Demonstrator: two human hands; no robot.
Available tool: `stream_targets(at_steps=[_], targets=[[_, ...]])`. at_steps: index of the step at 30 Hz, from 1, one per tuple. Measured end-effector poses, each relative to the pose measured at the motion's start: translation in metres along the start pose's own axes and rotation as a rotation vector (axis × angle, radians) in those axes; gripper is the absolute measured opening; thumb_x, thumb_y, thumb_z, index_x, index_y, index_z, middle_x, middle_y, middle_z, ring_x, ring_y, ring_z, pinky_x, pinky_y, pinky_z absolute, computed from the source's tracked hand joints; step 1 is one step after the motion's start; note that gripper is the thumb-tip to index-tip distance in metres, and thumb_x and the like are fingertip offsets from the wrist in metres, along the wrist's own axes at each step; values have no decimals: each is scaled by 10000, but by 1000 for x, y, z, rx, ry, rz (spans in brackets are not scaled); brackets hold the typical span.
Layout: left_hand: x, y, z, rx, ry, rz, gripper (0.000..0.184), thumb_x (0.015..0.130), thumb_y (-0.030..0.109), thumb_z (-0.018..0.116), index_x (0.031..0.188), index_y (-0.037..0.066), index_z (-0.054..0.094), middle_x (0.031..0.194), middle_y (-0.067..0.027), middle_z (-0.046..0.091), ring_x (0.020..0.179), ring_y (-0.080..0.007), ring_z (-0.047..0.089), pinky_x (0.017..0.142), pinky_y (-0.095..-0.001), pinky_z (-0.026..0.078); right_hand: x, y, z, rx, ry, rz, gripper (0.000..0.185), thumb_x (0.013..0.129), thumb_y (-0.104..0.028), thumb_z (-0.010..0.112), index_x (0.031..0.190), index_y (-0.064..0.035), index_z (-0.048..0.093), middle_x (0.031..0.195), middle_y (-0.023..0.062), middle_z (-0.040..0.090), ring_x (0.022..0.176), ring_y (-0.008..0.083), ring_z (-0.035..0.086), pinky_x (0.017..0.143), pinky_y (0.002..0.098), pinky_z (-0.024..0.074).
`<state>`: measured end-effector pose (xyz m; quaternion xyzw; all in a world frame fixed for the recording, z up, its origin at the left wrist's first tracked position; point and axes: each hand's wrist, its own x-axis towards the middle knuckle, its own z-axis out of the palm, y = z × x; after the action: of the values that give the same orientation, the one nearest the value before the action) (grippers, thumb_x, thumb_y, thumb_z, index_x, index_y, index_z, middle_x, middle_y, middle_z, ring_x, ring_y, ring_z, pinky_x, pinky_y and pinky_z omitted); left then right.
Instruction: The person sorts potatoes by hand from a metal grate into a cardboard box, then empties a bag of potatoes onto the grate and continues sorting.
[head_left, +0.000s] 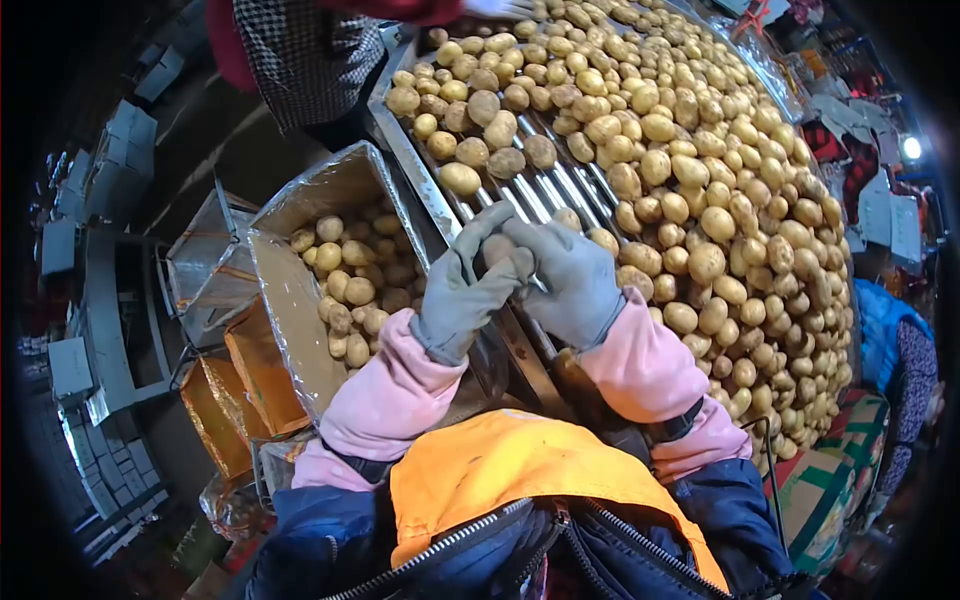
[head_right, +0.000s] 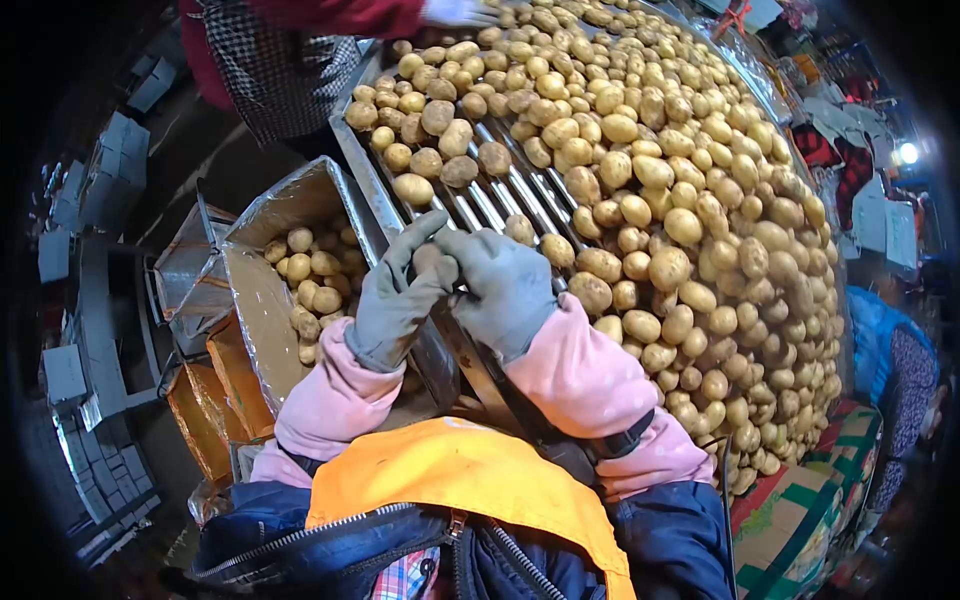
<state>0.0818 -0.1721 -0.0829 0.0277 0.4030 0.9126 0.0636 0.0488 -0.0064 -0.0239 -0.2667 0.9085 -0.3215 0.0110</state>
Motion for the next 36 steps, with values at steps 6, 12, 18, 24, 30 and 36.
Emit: stream_targets(at_steps=[6,12,18,24,30,36], targets=[[27,-10,7,322,130,153,216,962,35,565,1153,-49,623,906,-65,678,767,-72,591,713,-220,491,-84,30,-40,9,21,39,659,813,-275,745,1392,-75,501,1265,201,601,1095,371,604,927,447,484],[63,16,26,1677,-246,565,460,873,303,669,1290,116,618,1199,-174,608,1120,-390,551,1001,-520,390,-170,17,-42,-371,-87,174,708,741,-299,791,1385,-171,526,1237,169,565,1022,343,599,848,459,498],[35,-43,30,2062,-674,451,558,918,413,580,1447,268,480,1441,-109,491,1265,-363,493,1093,-601,311,-132,30,-5,-384,-24,192,703,704,-307,815,1356,-210,570,1075,127,569,888,322,607,697,453,508],[103,-7,-35,1604,-325,451,416,937,168,604,1352,154,584,1376,-109,565,1246,-272,546,1059,-409,403,-79,55,-4,-335,-62,169,459,771,-215,745,1209,-165,619,1050,107,606,915,326,633,712,451,520],[34,32,-42,909,176,334,310,971,13,556,1274,3,620,1145,-69,658,1026,-114,604,905,-234,473,-57,34,5,-395,41,-135,452,833,-137,628,1275,-207,560,1143,101,590,1011,308,617,810,463,490],[-24,20,-17,562,277,127,292,985,27,547,1263,-29,618,990,-31,658,865,-66,598,789,-204,495,30,45,64,-380,-164,14,654,849,-113,598,1450,-318,440,1246,201,590,1102,335,622,895,478,489]])
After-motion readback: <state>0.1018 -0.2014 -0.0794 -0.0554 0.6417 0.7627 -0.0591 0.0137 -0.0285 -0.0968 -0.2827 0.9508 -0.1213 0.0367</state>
